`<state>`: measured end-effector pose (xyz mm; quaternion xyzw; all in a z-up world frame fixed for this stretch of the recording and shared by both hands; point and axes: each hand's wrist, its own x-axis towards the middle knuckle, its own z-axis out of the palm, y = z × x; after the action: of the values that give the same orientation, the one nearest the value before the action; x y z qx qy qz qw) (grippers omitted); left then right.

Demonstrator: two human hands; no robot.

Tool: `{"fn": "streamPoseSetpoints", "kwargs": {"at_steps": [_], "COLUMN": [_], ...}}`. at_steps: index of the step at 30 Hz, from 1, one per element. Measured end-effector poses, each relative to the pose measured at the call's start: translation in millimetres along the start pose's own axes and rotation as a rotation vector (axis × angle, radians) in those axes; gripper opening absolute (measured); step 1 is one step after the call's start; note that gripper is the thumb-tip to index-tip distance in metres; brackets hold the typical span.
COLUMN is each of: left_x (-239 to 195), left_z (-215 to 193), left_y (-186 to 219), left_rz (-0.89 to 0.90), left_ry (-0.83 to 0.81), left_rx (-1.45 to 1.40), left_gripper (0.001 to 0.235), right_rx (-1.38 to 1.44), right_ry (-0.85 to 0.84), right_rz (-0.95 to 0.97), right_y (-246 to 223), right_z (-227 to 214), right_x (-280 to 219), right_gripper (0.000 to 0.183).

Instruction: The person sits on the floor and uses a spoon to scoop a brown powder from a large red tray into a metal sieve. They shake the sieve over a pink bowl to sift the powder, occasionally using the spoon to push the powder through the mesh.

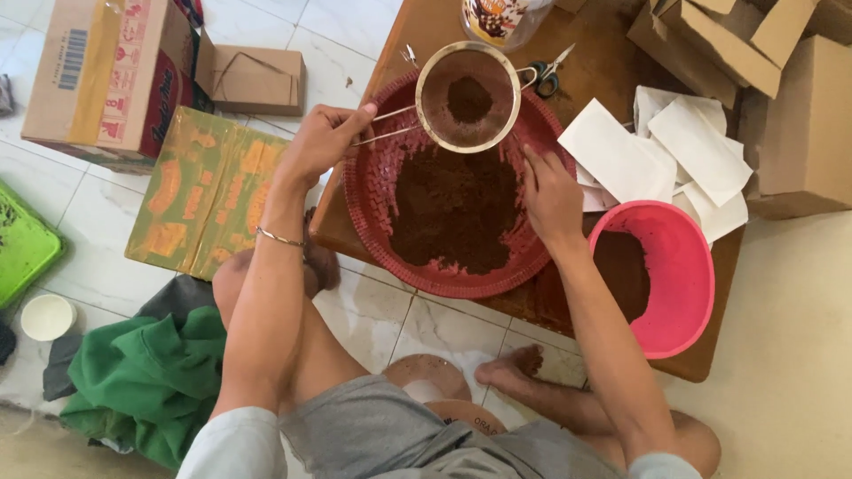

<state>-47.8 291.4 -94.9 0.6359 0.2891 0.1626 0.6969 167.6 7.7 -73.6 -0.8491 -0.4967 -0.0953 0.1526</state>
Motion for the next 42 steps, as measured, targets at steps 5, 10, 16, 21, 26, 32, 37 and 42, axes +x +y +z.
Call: {"fn": "streamPoseSetpoints", "kwargs": {"at_steps": [5, 10, 16, 21, 26, 32, 37, 42], "left_x": [6, -3, -7, -7, -8, -4, -5, -5], "left_z": [-4, -3, -5, -5, -3, -5, -7, -6], "left_y": [-11, 5, 8, 7, 12, 4, 3, 4], "left_rz": [0.013, -0.001, -0.003, 0.063, 0.044, 0.049, 0.053, 0.017], "left_ry": [-0.036, -0.036, -0.034, -0.034, -0.025, -0.025, -0.028, -0.017], "left_rx": [0.026, 0.019, 0.029, -0.021, 0.0, -0.005, -0.052, 0.008], "left_gripper": [0.046, 0.045, 0.044, 0.041, 0.044, 0.045, 0.041, 0.044], "right_rx": [0.072, 0.183, 0.061, 0.168, 0.106, 0.054, -0.113, 0.238], "right_ry": [-0.062, -0.14, -0.158, -0.011, 0.03, -0.054, -0.132, -0.227], "right_rz": [-0.058, -0.194, -0.303, -0.156, -0.058, -0.32, -0.555, -0.469], "right_y": [-18, -39, -45, -46, -40, -54, -68, -59], "right_z": [8, -17, -33, -17, 22, 39, -15, -45], "right_x": [-4, -15, -18, -8, 11, 13, -16, -30], "right_gripper": [0.028, 0.025, 0.026, 0.026, 0.027, 0.025, 0.027, 0.029]}}
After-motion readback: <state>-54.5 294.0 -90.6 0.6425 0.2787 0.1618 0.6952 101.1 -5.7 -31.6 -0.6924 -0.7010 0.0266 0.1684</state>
